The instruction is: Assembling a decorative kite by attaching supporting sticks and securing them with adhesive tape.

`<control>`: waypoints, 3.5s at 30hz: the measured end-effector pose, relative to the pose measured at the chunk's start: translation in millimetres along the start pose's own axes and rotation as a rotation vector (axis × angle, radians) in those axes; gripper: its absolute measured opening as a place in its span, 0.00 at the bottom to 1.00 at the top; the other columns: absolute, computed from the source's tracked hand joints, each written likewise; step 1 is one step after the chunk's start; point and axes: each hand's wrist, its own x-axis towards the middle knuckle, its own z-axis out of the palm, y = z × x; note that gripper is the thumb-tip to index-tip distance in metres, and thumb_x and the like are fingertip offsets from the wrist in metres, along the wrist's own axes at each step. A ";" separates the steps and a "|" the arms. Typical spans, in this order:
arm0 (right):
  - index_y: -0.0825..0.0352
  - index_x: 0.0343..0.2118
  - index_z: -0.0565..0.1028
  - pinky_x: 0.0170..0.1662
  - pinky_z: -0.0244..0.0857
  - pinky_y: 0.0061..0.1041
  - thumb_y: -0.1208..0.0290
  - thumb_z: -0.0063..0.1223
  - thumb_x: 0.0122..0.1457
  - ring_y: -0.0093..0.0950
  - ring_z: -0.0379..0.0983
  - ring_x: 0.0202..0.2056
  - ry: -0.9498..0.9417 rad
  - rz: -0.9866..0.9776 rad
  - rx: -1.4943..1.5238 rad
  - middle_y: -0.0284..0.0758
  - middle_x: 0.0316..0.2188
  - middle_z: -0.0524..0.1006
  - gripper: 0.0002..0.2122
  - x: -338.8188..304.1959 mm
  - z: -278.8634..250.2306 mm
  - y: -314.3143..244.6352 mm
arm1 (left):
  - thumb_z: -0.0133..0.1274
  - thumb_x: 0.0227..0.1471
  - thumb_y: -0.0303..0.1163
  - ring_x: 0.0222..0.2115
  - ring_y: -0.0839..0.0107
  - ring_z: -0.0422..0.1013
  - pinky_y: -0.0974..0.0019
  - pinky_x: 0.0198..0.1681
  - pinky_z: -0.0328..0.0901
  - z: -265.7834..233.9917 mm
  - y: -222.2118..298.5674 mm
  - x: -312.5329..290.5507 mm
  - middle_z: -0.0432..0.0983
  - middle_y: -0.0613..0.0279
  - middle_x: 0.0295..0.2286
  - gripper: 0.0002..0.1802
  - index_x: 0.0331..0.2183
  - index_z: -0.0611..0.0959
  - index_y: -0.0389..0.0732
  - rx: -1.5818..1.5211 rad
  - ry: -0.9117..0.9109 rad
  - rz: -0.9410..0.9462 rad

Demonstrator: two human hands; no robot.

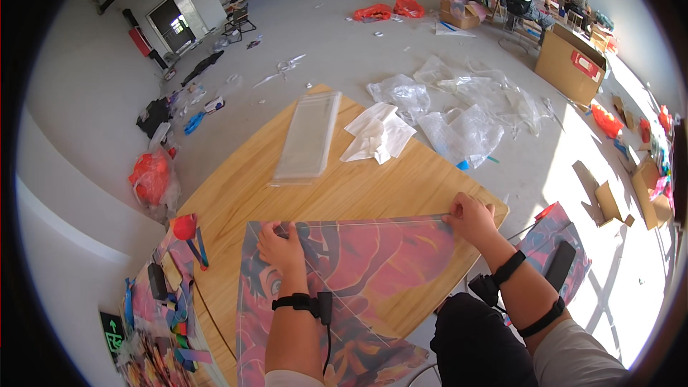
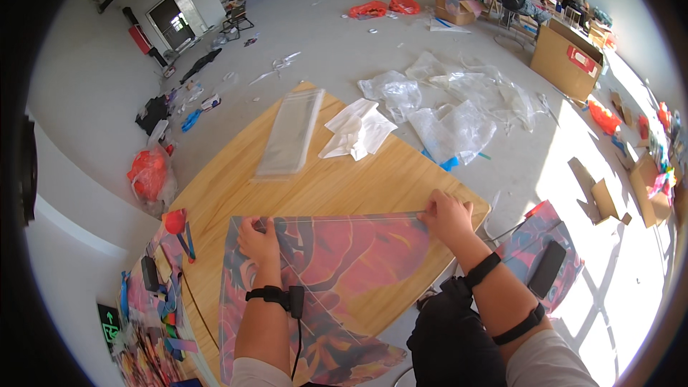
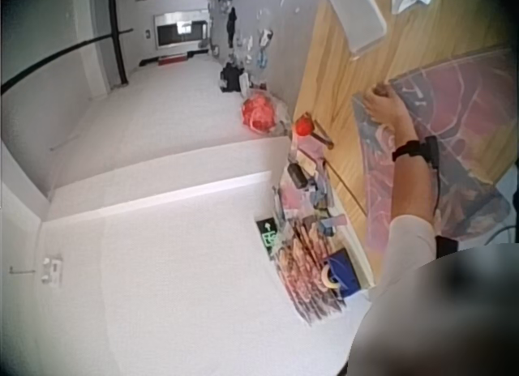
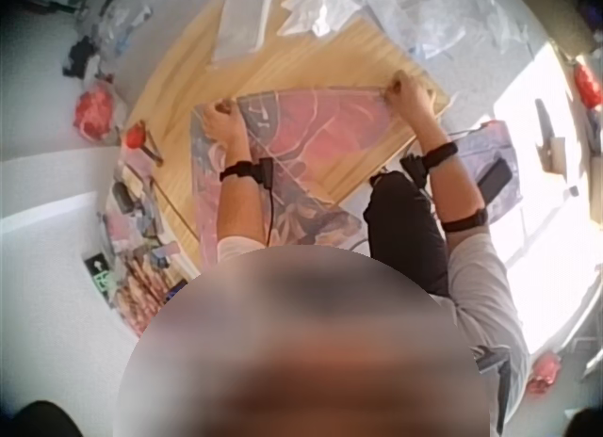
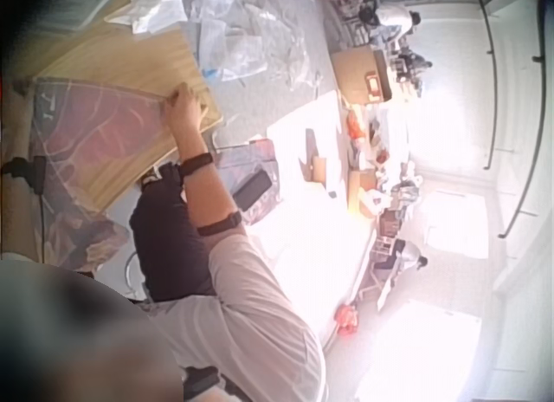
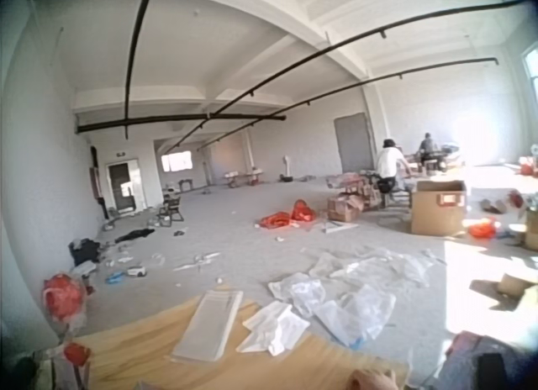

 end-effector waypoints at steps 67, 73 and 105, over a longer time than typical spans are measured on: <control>0.55 0.50 0.79 0.58 0.54 0.34 0.75 0.54 0.50 0.26 0.68 0.57 -0.115 -1.172 -0.194 0.23 0.50 0.77 0.21 33.6 78.7 -130.1 | 0.41 0.61 0.41 0.69 0.64 0.48 0.52 0.70 0.44 -34.0 -15.0 -30.9 0.51 0.59 0.69 0.37 0.68 0.59 0.39 0.179 -0.480 0.697; 0.56 0.51 0.79 0.58 0.54 0.33 0.73 0.52 0.54 0.26 0.67 0.58 -0.107 -1.267 -0.209 0.25 0.50 0.77 0.20 35.1 89.4 -124.5 | 0.41 0.63 0.47 0.70 0.64 0.46 0.52 0.70 0.43 -36.0 -10.4 -31.0 0.49 0.57 0.69 0.38 0.68 0.56 0.39 0.237 -0.499 0.697; 0.56 0.50 0.80 0.58 0.55 0.39 0.74 0.58 0.49 0.30 0.66 0.60 -0.194 -1.245 -0.431 0.25 0.52 0.76 0.21 25.8 -31.6 -1.2 | 0.45 0.61 0.45 0.69 0.63 0.47 0.52 0.71 0.42 -32.4 -12.7 -26.8 0.48 0.58 0.69 0.40 0.68 0.56 0.38 0.224 -0.505 0.692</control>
